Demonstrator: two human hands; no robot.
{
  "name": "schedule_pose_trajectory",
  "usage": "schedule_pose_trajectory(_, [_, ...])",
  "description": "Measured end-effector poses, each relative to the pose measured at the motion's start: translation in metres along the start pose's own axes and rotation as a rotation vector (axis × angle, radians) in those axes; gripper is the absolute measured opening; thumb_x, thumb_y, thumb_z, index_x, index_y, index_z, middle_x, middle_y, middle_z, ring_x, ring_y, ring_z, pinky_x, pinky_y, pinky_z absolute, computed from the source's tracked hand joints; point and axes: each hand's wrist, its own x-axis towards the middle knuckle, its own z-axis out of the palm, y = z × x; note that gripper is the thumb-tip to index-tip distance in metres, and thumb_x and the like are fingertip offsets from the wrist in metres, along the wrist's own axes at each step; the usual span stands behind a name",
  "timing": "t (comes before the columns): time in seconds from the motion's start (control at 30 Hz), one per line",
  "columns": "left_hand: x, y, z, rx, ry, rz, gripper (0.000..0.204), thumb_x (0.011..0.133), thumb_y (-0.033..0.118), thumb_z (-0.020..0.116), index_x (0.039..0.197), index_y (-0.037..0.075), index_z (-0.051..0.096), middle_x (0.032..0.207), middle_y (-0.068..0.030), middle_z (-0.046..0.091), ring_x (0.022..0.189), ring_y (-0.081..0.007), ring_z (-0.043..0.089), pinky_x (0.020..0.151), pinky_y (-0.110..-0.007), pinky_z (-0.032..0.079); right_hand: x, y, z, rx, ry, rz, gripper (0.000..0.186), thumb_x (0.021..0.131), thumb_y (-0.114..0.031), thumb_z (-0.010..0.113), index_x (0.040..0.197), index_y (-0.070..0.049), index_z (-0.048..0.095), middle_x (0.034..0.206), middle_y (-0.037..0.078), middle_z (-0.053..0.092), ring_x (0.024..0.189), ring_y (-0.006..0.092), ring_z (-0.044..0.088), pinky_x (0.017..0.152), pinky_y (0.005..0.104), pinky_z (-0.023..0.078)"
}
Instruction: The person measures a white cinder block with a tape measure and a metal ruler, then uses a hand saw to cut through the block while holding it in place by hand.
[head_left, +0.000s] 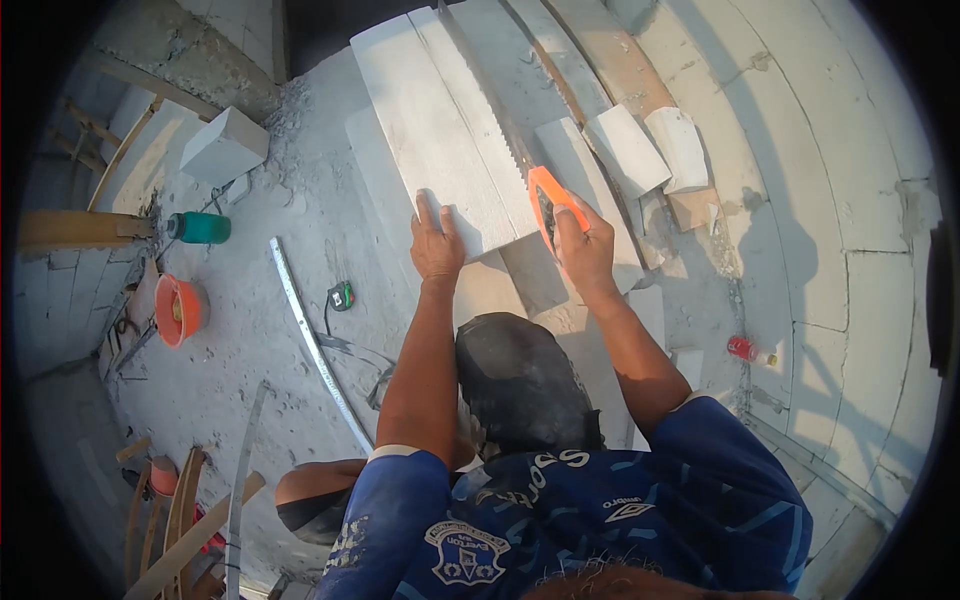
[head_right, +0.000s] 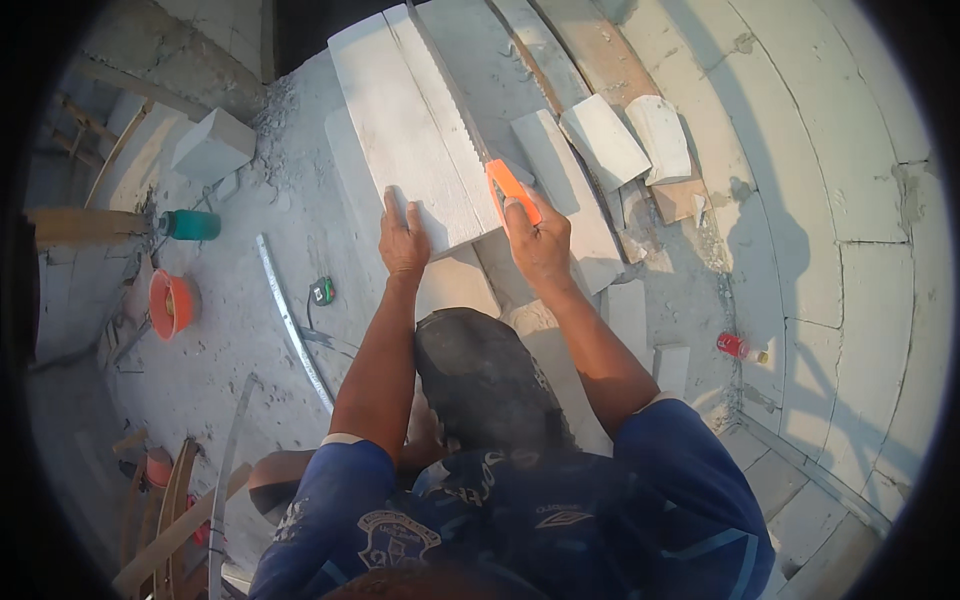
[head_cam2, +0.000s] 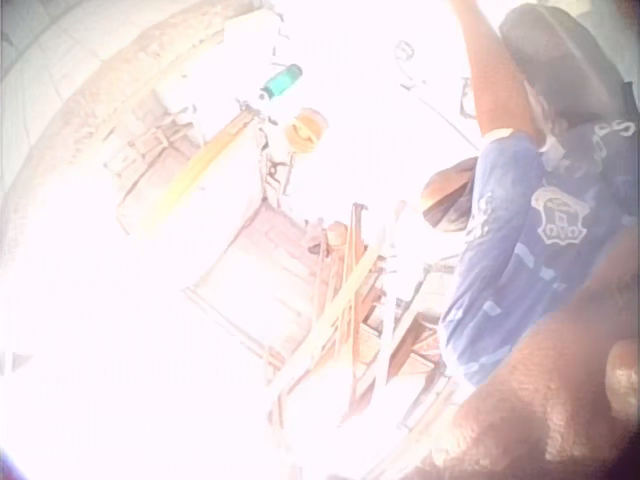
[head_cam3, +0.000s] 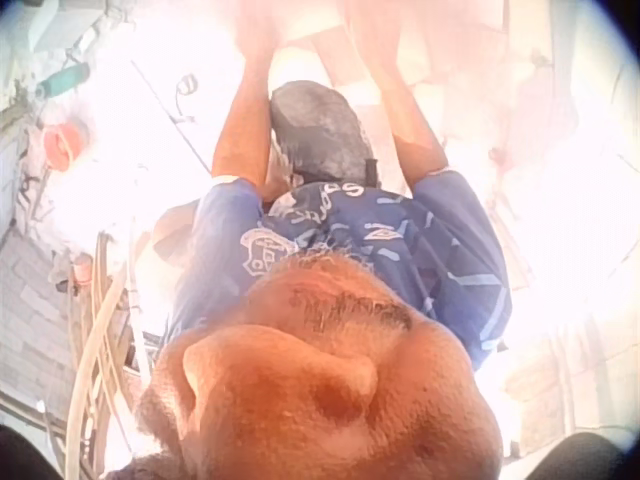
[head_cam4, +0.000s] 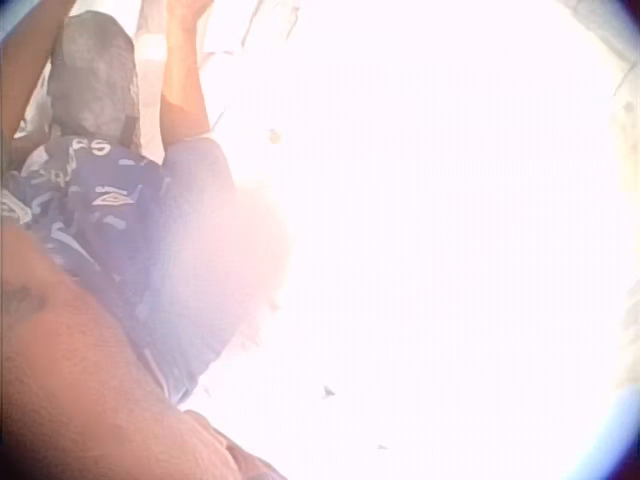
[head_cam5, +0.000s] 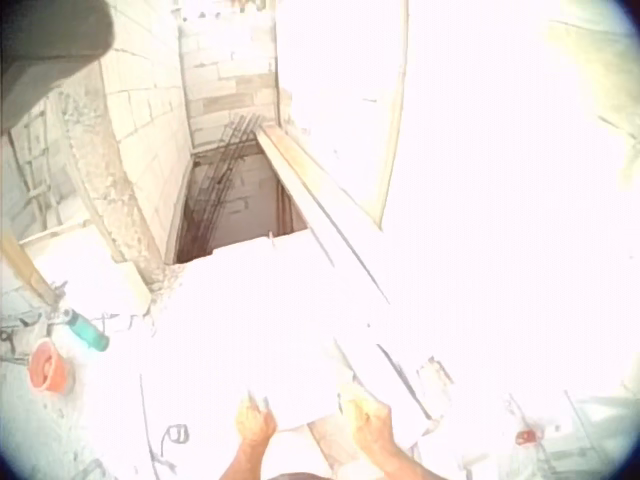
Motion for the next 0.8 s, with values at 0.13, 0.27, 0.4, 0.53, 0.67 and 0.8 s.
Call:
schedule_pose_trajectory(0.13, [0.003,0.003,-0.002,-0.002,-0.008,-0.005,0.064,0.105,0.051,0.039,0.161,0.022,0.029,0.146,-0.0308,0.049,0.118,-0.0478,0.063,0.097,-0.051,0.053,0.039,0.005,0.038,-0.221,0.024,-0.149,0.038,0.096,-0.022,0.059,0.122,0.004,0.068,0.070,0.011,0.063,0.061,0.0169,0.058,0.061,0.0344,0.049])
schedule_pose_trajectory(0.27, [0.001,0.007,-0.004,0.005,-0.051,-0.069,0.063,0.106,0.047,0.040,0.160,0.016,0.031,0.145,-0.0268,0.053,0.129,-0.0445,0.056,0.106,-0.049,0.048,0.066,0.006,0.067,-0.331,0.026,-0.222,0.037,0.095,-0.024,0.057,0.118,0.003,0.069,0.078,0.025,0.067,0.067,0.0360,0.067,0.066,0.0425,0.053])
schedule_pose_trajectory(0.4, [0.001,0.007,-0.004,-0.005,-0.060,-0.078,0.063,0.106,0.047,0.040,0.160,0.017,0.031,0.146,-0.0268,0.052,0.128,-0.0447,0.056,0.106,-0.049,0.048,0.072,0.008,0.080,-0.372,0.035,-0.251,0.037,0.095,-0.025,0.058,0.116,0.003,0.070,0.080,0.026,0.068,0.072,0.0398,0.068,0.068,0.0443,0.054])
schedule_pose_trajectory(0.53, [0.002,0.008,-0.004,0.009,-0.040,-0.070,0.063,0.105,0.048,0.041,0.160,0.018,0.031,0.146,-0.0262,0.052,0.127,-0.0445,0.057,0.105,-0.049,0.049,0.066,0.013,0.078,-0.358,0.035,-0.213,0.038,0.095,-0.025,0.058,0.117,0.004,0.069,0.083,0.027,0.069,0.074,0.0406,0.069,0.070,0.0453,0.054])
schedule_pose_trajectory(0.67, [0.002,0.009,-0.005,0.003,-0.024,-0.079,0.064,0.105,0.048,0.042,0.161,0.018,0.030,0.145,-0.0257,0.053,0.127,-0.0445,0.058,0.104,-0.049,0.049,0.062,0.017,0.069,-0.378,0.041,-0.227,0.039,0.095,-0.025,0.059,0.118,0.006,0.069,0.085,0.028,0.070,0.076,0.0407,0.070,0.070,0.0443,0.055])
schedule_pose_trajectory(0.8, [0.002,0.008,-0.004,0.011,-0.040,-0.082,0.064,0.105,0.047,0.042,0.161,0.019,0.030,0.145,-0.0258,0.054,0.127,-0.0445,0.058,0.104,-0.049,0.049,0.058,0.018,0.068,-0.376,0.025,-0.221,0.042,0.095,-0.025,0.060,0.119,0.008,0.068,0.082,0.029,0.069,0.074,0.0407,0.070,0.068,0.0435,0.055])
